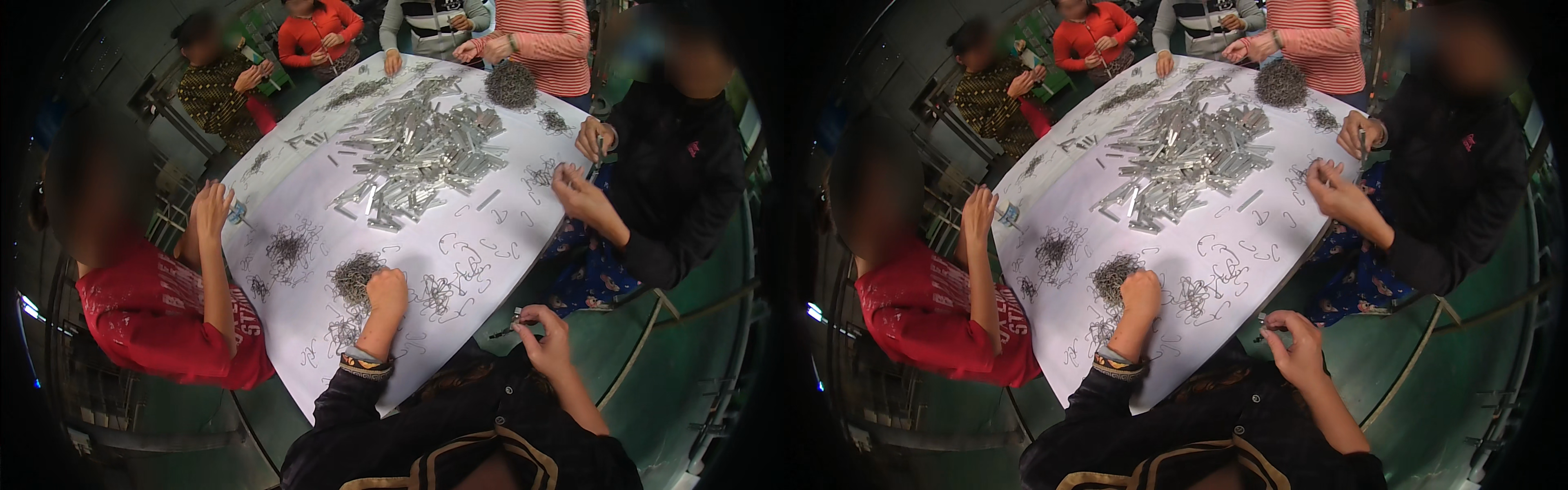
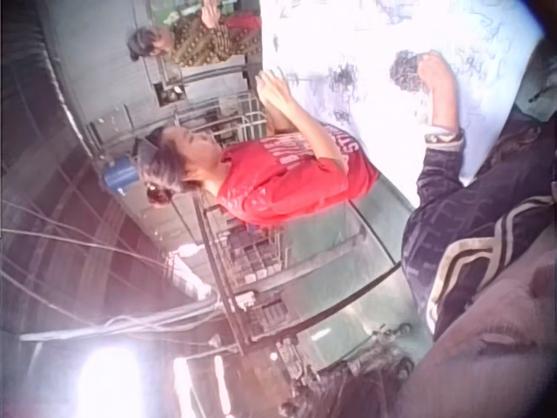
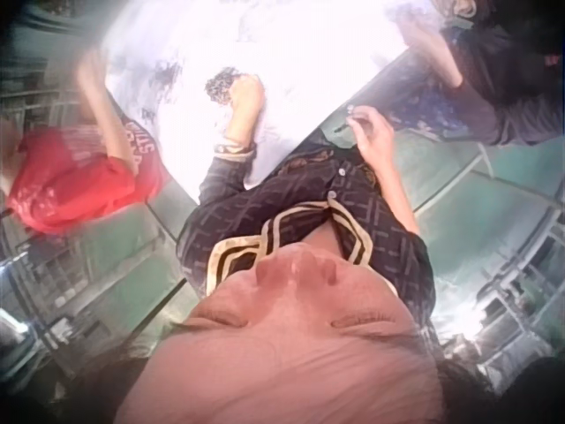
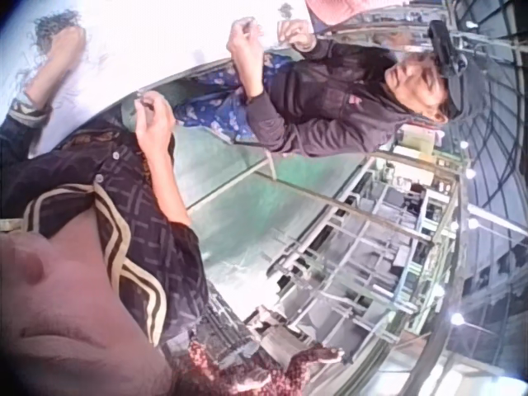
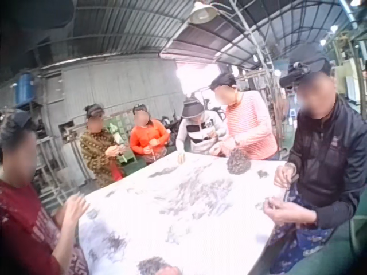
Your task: The person sits at a table in a workshop and assembles small metal components by hand. They pick up cylindrical metal pieces and wire-like parts, fit them together, and place the finished assemblies onto a vertical rack. Other workers are present at the same table performing similar assembly tasks.
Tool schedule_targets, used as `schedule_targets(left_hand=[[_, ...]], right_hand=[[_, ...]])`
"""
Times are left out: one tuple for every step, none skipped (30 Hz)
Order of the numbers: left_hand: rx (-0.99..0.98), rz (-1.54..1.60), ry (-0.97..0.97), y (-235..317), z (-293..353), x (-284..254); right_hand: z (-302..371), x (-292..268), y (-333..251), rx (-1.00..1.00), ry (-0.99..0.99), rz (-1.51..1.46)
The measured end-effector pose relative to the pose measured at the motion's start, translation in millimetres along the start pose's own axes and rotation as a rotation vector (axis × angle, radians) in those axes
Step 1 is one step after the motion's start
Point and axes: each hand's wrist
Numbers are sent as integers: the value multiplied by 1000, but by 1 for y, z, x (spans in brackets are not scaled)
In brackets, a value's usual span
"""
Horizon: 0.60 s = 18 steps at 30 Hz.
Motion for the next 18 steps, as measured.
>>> schedule_targets(left_hand=[[22,-18,-3,0,-1,0],[44,-35,-5,-1,-2,-1],[30,-15,-24,-3,-2,-4],[19,2,-43,-6,-3,-9],[6,19,-62,-9,-3,-15],[-27,101,-63,-13,-3,-19],[-56,178,-63,-18,-4,-24],[-83,259,-72,-20,-3,-31],[-100,431,-44,-21,-3,-41],[-96,662,-35,-17,0,-46],[-93,894,-27,-13,2,-50],[-92,1125,-21,-9,5,-56],[-28,1346,-52,1,10,-67],[38,1567,-87,17,17,-78],[103,1785,-121,32,24,-86],[171,1854,-146,46,29,-90],[238,1921,-169,59,34,-93],[306,1986,-192,70,36,-94]], right_hand=[[0,0,0,2,-3,0],[0,1,-1,3,-7,0],[0,1,-3,-1,-2,-5],[0,1,-3,1,-2,-12],[1,1,-2,3,-3,-19],[0,1,-1,5,-6,-26],[1,1,1,1,3,-20],[1,2,3,3,4,-20],[0,2,4,6,6,-20],[-1,2,5,12,3,-16],[-1,3,6,21,-4,-17],[-3,5,5,29,-10,-18],[-4,5,3,37,-16,-14],[-4,5,2,54,-26,-5],[-4,6,2,68,-38,2],[-4,8,2,81,-51,10],[-5,10,3,52,-54,0],[-4,10,2,60,-63,0]])
Point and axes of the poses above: each hand's wrist, its own z-axis away from the middle knuckle, its own x-axis out of the palm, y = z × x, and after that the axes turned 9 degrees about x, right-handed
